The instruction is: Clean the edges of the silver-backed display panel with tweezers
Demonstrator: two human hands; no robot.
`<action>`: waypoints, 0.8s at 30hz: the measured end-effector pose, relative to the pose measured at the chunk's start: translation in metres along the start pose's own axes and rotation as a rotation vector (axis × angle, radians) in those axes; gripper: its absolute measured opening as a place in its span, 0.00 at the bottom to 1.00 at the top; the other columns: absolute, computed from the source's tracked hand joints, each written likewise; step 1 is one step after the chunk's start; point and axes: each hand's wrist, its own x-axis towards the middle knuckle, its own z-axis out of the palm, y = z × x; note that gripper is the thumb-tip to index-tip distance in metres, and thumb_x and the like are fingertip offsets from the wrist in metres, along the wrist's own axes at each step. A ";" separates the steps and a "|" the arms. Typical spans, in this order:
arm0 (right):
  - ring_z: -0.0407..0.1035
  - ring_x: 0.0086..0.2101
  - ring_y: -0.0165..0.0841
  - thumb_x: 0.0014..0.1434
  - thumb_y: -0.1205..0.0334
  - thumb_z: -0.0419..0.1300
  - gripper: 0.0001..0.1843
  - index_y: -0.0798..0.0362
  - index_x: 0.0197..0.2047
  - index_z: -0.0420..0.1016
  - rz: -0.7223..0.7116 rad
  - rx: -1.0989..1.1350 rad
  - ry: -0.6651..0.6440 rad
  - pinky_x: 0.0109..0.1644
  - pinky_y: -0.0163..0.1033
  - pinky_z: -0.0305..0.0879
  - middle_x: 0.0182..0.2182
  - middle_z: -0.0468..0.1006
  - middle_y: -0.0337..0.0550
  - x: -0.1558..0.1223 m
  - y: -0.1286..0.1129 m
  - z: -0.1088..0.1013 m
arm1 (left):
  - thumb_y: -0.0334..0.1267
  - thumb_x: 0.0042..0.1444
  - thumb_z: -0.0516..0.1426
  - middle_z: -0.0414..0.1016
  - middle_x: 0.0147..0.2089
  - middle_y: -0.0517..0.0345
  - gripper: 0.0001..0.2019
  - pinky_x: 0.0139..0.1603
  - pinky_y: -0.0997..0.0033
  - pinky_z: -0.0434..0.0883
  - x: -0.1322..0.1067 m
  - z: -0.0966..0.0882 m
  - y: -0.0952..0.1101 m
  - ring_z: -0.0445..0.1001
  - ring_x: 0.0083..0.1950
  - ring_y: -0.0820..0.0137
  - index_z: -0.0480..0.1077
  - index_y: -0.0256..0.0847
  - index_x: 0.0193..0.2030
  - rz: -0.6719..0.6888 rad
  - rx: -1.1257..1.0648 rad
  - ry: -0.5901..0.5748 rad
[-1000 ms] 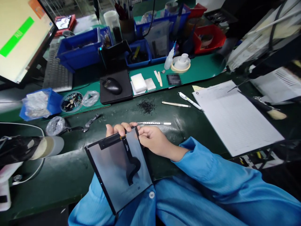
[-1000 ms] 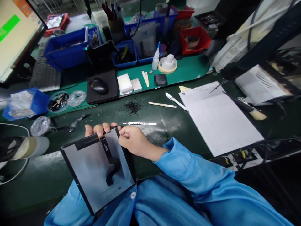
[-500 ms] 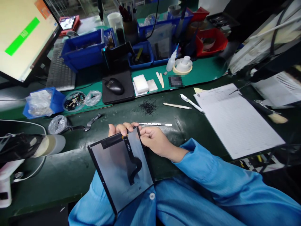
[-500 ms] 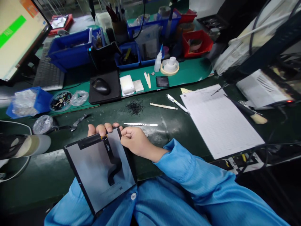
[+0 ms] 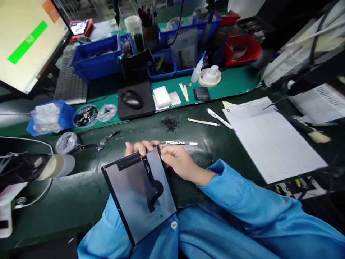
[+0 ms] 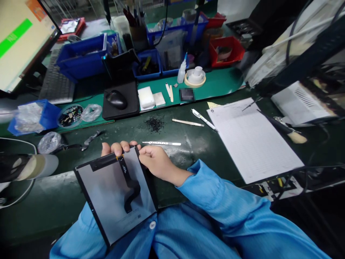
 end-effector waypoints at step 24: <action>0.59 0.23 0.27 0.51 0.58 0.57 0.07 0.53 0.27 0.72 0.021 0.011 -0.034 0.28 0.34 0.54 0.22 0.68 0.33 0.000 -0.002 0.000 | 0.52 0.74 0.43 0.70 0.35 0.54 0.31 0.61 0.58 0.75 0.002 -0.004 0.002 0.76 0.52 0.62 0.73 0.39 0.25 -0.012 -0.037 -0.032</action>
